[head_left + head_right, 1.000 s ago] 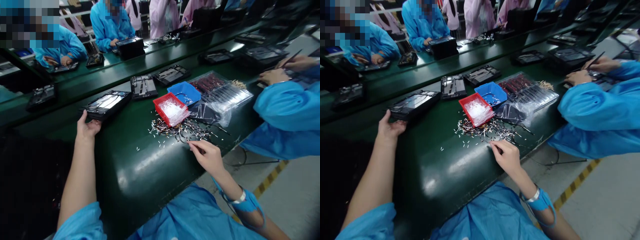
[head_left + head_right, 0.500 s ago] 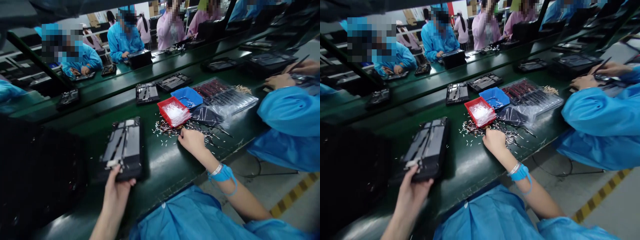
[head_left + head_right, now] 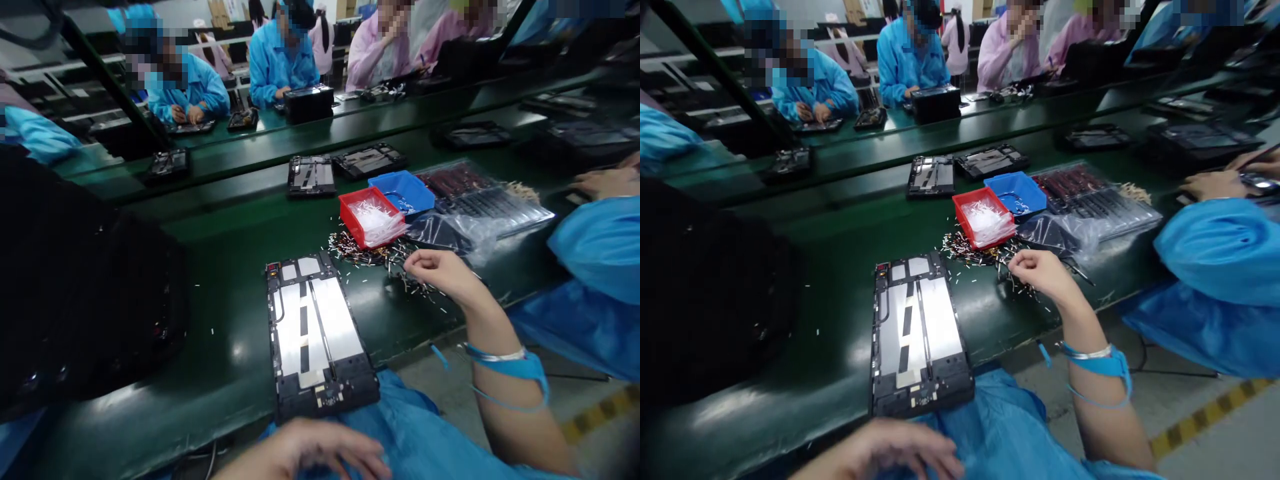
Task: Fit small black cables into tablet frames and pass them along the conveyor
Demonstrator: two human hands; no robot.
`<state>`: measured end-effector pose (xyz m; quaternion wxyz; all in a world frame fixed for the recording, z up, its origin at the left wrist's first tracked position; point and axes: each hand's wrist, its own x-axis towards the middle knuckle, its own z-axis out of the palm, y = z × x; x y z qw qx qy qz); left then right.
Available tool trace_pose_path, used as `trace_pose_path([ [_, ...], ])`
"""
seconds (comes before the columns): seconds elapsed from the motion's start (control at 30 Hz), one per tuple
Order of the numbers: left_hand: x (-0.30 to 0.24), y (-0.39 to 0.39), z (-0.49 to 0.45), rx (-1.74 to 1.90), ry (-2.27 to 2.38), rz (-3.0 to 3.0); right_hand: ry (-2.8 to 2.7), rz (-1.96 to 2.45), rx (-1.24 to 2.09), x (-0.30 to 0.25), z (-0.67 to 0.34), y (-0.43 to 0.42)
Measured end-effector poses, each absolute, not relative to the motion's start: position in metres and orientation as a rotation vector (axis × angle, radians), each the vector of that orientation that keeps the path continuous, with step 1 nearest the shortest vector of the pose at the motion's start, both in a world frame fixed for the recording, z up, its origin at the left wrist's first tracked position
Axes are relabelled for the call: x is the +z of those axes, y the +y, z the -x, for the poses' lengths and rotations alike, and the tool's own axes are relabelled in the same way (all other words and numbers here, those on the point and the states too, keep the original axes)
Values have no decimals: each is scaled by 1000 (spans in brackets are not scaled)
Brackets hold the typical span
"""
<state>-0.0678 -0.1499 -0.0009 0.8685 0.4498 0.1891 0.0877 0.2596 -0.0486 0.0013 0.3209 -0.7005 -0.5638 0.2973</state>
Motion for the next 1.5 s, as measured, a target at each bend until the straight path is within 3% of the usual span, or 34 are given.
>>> trace_pose_path([
  [0.13,30,-93,57,542,793,-1198,-1576,1739,700,7,-254,-57],
  [0.27,22,-40,27,708,919,-1325,-1966,1446,321,25,-224,-73],
  [0.4,10,-14,9,643,814,-1227,-2276,1134,-135,39,-195,-73],
  [0.57,6,-13,12,431,658,-1138,-2331,1076,-480,35,-180,-53],
  [0.83,1,-14,11,649,716,-1105,-2102,1042,-386,23,-149,-53],
  [1.5,1,-8,13,625,772,-1038,-2050,964,-319,14,-143,-41],
])
